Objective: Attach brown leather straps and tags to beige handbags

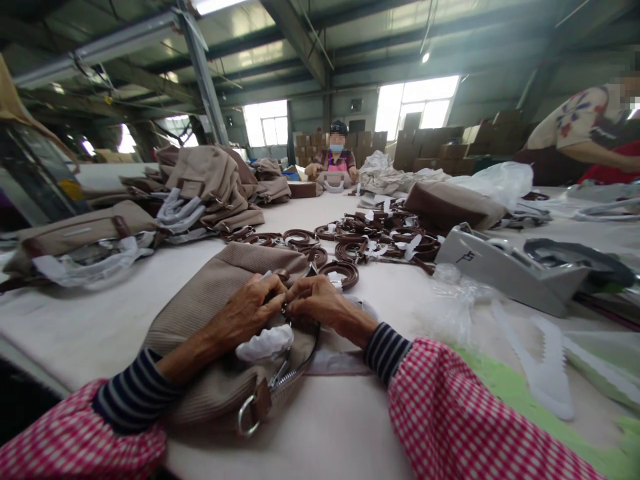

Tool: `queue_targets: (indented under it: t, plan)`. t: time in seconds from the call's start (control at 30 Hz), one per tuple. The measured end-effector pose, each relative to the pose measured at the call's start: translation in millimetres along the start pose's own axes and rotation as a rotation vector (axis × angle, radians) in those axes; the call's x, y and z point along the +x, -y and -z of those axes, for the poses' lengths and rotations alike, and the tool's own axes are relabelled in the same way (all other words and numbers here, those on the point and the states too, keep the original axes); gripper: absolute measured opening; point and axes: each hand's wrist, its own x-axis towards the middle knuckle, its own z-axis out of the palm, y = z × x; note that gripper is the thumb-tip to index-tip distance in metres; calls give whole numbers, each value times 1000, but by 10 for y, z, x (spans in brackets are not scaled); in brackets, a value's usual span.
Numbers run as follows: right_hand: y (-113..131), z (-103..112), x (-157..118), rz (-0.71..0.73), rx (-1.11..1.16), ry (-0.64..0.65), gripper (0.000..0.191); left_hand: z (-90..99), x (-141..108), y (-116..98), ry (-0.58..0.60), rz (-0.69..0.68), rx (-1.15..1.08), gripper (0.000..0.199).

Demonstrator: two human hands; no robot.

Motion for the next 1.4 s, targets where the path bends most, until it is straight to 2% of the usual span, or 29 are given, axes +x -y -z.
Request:
queue_targets:
  t: [0.2, 0.37, 0.57, 0.77, 0.9, 1.1, 1.2, 1.33, 1.4]
  plan:
    - [-17, -109, -38, -4, 26, -137, 7, -59, -26, -37, -64, 25, -123, 37]
    - [22, -112, -70, -51, 52, -202, 8, -79, -10, 58, -42, 2, -210, 32]
    - [51, -81, -88, -55, 74, -129, 8, -65, 22, 157, 16, 32, -133, 35]
    - [88, -106, -125, -51, -71, -140, 9, -123, 24, 223, 15, 15, -100, 28]
    - [82, -95, -150, 0, -52, -79, 5, -121, 38, 195, 33, 24, -148, 29]
    - [92, -74, -158, 43, 14, -5, 14, -118, 28, 130, -22, 76, -158, 26]
    - [111, -62, -185, 18, 3, 12, 18, -97, 23, 126, -12, 44, -166, 27]
    - [162, 1, -295, -56, -158, 17, 28, -77, 36, 138, -2, 9, -220, 29]
    - [233, 58, -380, -22, -346, 0, 19, -75, 49, 143, -18, -20, -279, 28]
